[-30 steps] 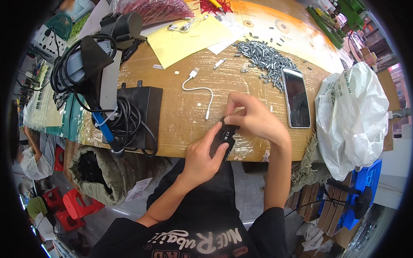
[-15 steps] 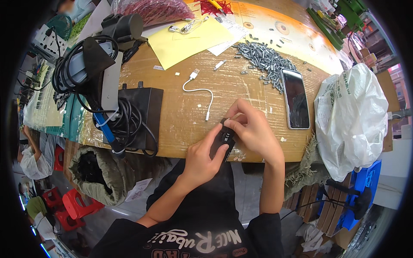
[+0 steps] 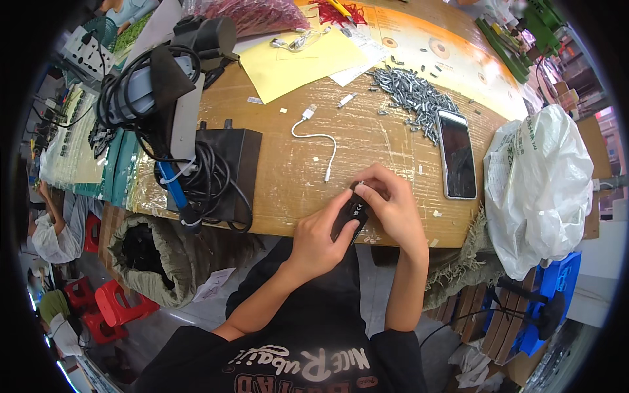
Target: The recorder is assembling small plastic housing components by inserting screws into pre-drilled holes.
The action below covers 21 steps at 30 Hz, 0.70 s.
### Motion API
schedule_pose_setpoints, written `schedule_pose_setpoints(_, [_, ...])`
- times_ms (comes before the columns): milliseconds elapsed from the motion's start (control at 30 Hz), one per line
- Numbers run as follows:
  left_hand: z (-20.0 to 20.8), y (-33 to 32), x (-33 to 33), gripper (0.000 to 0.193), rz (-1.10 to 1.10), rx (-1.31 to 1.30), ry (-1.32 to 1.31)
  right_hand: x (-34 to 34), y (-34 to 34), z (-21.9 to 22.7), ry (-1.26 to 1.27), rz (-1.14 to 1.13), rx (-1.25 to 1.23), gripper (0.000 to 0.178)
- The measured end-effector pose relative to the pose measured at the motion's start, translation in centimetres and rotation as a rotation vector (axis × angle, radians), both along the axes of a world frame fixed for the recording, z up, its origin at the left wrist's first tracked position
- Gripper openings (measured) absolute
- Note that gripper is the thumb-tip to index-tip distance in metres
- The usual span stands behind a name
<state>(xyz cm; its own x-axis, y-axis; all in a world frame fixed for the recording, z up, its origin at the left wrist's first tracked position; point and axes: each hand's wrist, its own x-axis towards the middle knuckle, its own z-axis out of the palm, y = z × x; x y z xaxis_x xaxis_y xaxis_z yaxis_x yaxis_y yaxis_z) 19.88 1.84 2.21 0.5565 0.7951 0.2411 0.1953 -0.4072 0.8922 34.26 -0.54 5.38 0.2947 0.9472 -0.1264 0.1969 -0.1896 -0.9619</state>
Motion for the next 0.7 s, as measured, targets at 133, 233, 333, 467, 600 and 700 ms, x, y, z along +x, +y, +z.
schedule_pose_setpoints(133, [-0.3, 0.0, 0.0, 0.043, 0.013, 0.134, -0.050, -0.5, -0.5, -0.6, 0.130, -0.063, 0.113, 0.007])
schedule_pose_setpoints(233, [0.0, -0.5, 0.0, 0.042, -0.006, 0.109, -0.039, -0.2, -1.7, -1.3, 0.140, -0.049, 0.270, 0.008])
schedule_pose_setpoints(333, [0.3, -0.6, -0.1, 0.041, -0.008, 0.105, -0.033, -0.2, -1.8, -1.4, 0.149, -0.055, 0.315, 0.009])
schedule_pose_setpoints(467, [1.0, -0.4, -0.6, 0.042, -0.062, 0.015, -0.058, 0.0, -2.2, -2.0, 0.238, -0.049, 0.390, 0.012])
schedule_pose_setpoints(600, [1.2, 0.0, -1.4, 0.036, -0.214, -0.249, -0.123, 0.1, -2.8, -2.5, 0.311, -0.038, 0.463, 0.014])
schedule_pose_setpoints(700, [0.9, 0.0, -1.5, 0.030, -0.373, -0.638, -0.399, -0.1, -2.9, -2.6, 0.498, -0.023, 0.654, 0.013])
